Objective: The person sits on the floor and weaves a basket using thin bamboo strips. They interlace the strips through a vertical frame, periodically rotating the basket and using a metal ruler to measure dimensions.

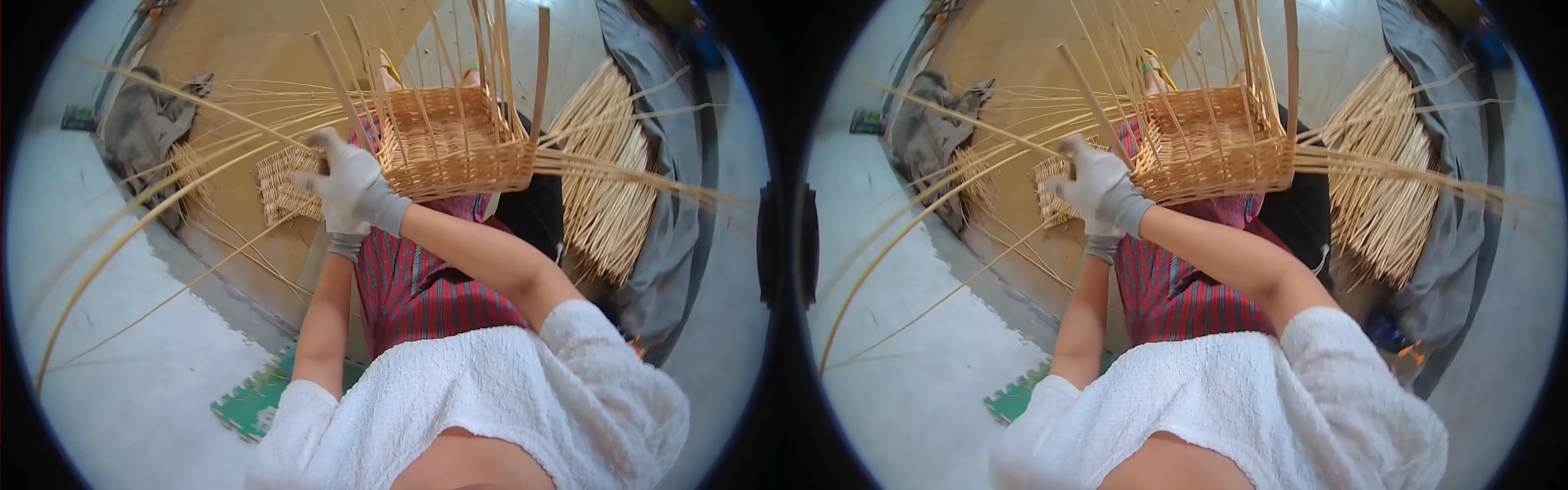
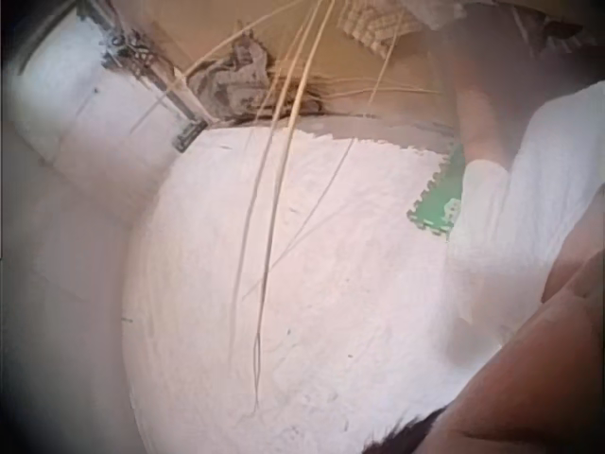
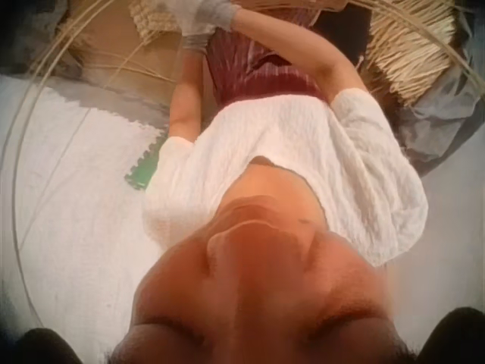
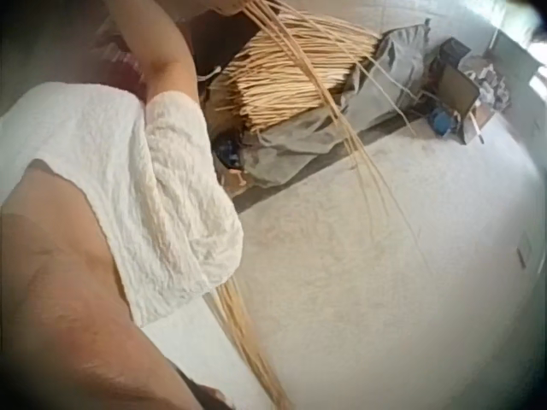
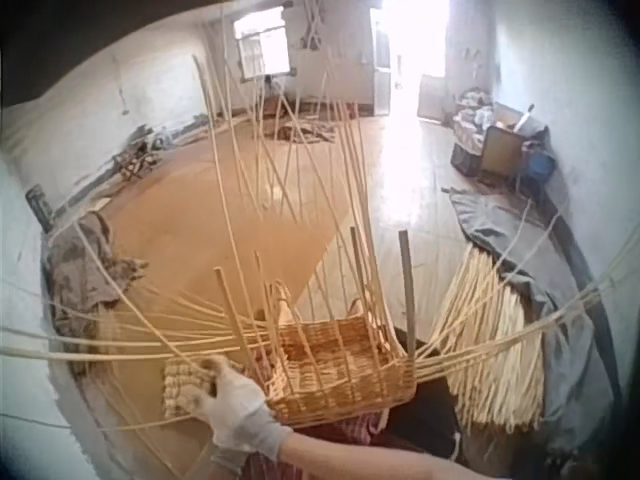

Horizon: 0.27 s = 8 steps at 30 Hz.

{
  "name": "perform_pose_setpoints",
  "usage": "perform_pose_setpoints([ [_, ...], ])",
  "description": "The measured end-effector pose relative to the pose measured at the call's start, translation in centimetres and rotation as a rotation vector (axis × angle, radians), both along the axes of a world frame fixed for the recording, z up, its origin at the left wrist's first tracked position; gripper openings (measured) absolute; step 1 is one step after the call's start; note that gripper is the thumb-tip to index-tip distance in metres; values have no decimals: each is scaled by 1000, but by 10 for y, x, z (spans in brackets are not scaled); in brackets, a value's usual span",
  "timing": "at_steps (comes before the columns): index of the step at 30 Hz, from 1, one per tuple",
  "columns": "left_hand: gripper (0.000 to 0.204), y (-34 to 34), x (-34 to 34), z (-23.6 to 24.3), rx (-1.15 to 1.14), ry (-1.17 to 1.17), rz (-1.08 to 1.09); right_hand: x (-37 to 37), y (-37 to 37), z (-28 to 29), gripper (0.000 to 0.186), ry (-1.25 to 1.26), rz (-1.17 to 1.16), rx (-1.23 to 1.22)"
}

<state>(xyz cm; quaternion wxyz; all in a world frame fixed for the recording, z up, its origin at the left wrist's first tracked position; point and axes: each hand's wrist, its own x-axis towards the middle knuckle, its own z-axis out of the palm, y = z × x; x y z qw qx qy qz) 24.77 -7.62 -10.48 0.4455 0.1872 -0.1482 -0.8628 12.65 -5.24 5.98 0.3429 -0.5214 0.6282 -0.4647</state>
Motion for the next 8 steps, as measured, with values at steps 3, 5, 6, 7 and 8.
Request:
perform_pose_setpoints([
  [3, 43, -15, -3, -5, 11, 47, -150, 3, 11, -15, 42, 233, 141, 66],
  [5, 43, -15, 3, -5, -532, -400, -131, -1, 33, -16, 49, 365, 287, 86],
  [6, 43, -23, 7, -1, -1101, -850, -63, -8, 41, -10, 53, 322, 351, 118],
  [7, 44, -20, 9, 7, -1669, -1281, 9, -13, 54, -7, 58, 278, 414, 162],
  [8, 44, -9, 13, 2, -1649, -1274, -23, -13, 64, -21, 45, 273, 416, 73],
])
